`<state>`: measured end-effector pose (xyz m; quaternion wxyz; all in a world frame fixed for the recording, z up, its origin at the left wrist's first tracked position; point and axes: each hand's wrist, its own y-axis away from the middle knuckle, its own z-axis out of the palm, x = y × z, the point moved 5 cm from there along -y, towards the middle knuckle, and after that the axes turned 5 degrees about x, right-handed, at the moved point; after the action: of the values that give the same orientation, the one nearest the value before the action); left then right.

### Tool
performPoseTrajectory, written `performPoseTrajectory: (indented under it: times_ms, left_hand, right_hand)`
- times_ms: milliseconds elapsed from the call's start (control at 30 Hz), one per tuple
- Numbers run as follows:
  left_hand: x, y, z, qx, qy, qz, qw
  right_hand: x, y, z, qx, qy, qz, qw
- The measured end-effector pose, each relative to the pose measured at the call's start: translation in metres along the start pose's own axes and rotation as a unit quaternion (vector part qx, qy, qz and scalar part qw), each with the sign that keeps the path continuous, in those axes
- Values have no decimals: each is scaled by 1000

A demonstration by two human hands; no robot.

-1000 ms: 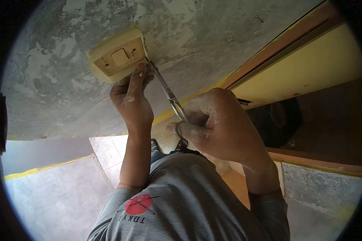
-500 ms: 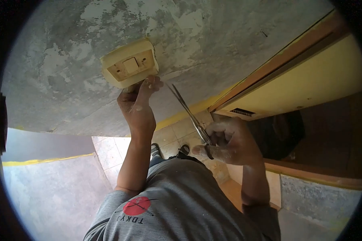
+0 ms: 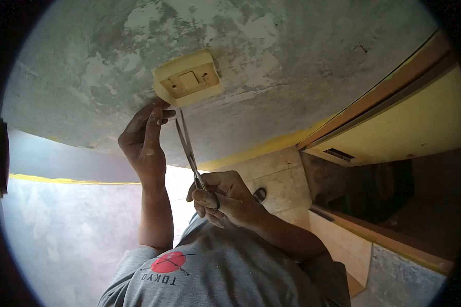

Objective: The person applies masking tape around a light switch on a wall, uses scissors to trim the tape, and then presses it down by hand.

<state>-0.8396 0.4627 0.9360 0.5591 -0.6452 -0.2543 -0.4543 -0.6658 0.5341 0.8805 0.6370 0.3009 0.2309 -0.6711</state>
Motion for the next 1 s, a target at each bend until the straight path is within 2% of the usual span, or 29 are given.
performPoseTrajectory:
  times_ms: [67,133,233,667,1000]
  left_hand:
    - [2,-4,2,-32,-14,-14,999]
    - [-2,-4,3,-42,13,-71,996]
    - [-4,-5,2,-46,16,-81,996]
    - [-6,0,-1,-89,27,-57,994]
    - [-7,3,2,-62,54,-74,994]
  right_hand:
    - [-2,-4,1,-5,-9,-12,1000]
    - [-5,-6,2,-7,-18,-22,1000]
    - [-1,-9,-1,-3,-23,-6,1000]
    - [2,-18,4,10,-22,-15,1000]
    - [-1,-23,2,16,-43,-14,999]
